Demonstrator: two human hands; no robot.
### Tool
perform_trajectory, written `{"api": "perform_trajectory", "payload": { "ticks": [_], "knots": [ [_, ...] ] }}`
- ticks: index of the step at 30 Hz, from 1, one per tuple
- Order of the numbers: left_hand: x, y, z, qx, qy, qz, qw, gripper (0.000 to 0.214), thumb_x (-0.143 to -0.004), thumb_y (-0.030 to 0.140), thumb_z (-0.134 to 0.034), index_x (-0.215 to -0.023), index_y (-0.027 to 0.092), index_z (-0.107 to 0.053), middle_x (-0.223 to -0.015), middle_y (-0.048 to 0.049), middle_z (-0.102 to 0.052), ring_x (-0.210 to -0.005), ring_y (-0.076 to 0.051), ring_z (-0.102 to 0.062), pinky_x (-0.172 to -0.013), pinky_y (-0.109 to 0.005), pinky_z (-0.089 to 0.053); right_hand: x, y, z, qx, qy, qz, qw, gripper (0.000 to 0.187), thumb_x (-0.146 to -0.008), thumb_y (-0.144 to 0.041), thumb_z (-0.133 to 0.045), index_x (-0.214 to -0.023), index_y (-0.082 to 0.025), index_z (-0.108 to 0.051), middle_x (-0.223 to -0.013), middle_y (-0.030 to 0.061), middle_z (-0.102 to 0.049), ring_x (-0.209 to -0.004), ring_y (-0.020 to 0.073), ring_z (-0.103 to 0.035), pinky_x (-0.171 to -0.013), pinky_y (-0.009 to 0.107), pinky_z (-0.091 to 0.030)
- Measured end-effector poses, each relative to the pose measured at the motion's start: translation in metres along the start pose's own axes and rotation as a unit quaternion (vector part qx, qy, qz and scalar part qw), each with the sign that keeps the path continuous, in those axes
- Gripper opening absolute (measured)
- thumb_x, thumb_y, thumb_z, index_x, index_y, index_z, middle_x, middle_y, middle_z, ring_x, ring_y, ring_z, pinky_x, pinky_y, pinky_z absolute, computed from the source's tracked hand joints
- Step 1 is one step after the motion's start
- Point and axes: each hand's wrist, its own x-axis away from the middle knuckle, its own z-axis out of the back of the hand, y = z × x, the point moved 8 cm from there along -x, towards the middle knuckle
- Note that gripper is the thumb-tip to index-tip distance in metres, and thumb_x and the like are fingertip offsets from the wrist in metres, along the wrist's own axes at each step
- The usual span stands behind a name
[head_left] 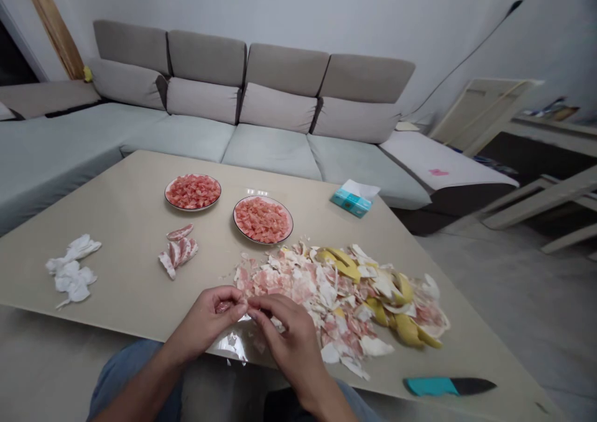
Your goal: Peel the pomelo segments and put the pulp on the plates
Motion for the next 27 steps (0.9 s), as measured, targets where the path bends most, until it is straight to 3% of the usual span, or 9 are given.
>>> {"api": "perform_trajectory", "payload": {
  "ticks": [5,8,12,17,23,27],
  "knots": [
    [0.001,-0.008,-0.002,0.058,-0.017,0.026,0.998,0.025,-0.078,0.039,-0.070,-0.080,0.015,-0.063,-0.064,0.0038,-0.048,-0.055,-0.009,-0.037,-0.052,-0.019,-0.028,-0.002,-0.002,0.000,-0.013,0.005,-0.008,1.000,0.012,-0.086,-0.020,-0.064,-0.090,-0.025,-0.074,-0.084,0.0047,-0.076,-0.079,0.0206,-0.069,-0.073,0.031,-0.052],
    [0.002,-0.006,-0.003,0.061,-0.016,0.022,0.998,0.025,-0.078,0.040,-0.069,-0.079,0.016,-0.061,-0.064,0.0045,-0.046,-0.054,-0.009,-0.035,-0.050,-0.020,-0.026,-0.002,0.004,-0.002,-0.037,-0.001,-0.044,0.998,0.009,-0.086,-0.022,-0.065,-0.087,-0.023,-0.074,-0.083,0.0047,-0.075,-0.077,0.0202,-0.068,-0.071,0.030,-0.051],
    [0.003,0.010,-0.002,-0.039,0.018,-0.046,0.998,0.021,-0.083,0.036,-0.064,-0.077,0.016,-0.062,-0.072,0.0000,-0.053,-0.068,-0.014,-0.047,-0.063,-0.023,-0.036,-0.001,0.012,-0.004,-0.067,-0.020,-0.103,0.992,0.011,-0.086,-0.027,-0.064,-0.087,-0.021,-0.073,-0.083,0.0055,-0.074,-0.075,0.0199,-0.067,-0.068,0.030,-0.051],
    [0.007,0.028,-0.003,-0.156,0.054,-0.152,0.974,0.016,-0.087,0.030,-0.060,-0.078,0.017,-0.066,-0.081,-0.0053,-0.059,-0.077,-0.019,-0.055,-0.067,-0.026,-0.040,0.002,0.021,-0.006,-0.132,-0.033,-0.166,0.977,0.015,-0.084,-0.032,-0.065,-0.086,-0.019,-0.074,-0.081,0.0059,-0.073,-0.075,0.0202,-0.066,-0.068,0.029,-0.051],
    [0.013,0.030,-0.002,-0.173,0.076,-0.225,0.956,0.012,-0.088,0.023,-0.059,-0.079,0.019,-0.065,-0.080,-0.0043,-0.059,-0.073,-0.016,-0.056,-0.062,-0.025,-0.041,0.004,0.029,-0.009,-0.198,-0.041,-0.220,0.954,0.019,-0.079,-0.037,-0.070,-0.082,-0.018,-0.075,-0.077,0.0062,-0.072,-0.076,0.0208,-0.066,-0.062,0.027,-0.050],
    [0.015,0.029,-0.002,-0.193,0.088,-0.246,0.946,0.009,-0.088,0.020,-0.059,-0.082,0.019,-0.066,-0.081,-0.0035,-0.060,-0.070,-0.014,-0.055,-0.060,-0.023,-0.040,0.004,0.028,-0.008,-0.189,-0.037,-0.221,0.956,0.020,-0.076,-0.037,-0.072,-0.082,-0.018,-0.076,-0.078,0.0071,-0.072,-0.078,0.0214,-0.066,-0.058,0.025,-0.050]
  ]
}}
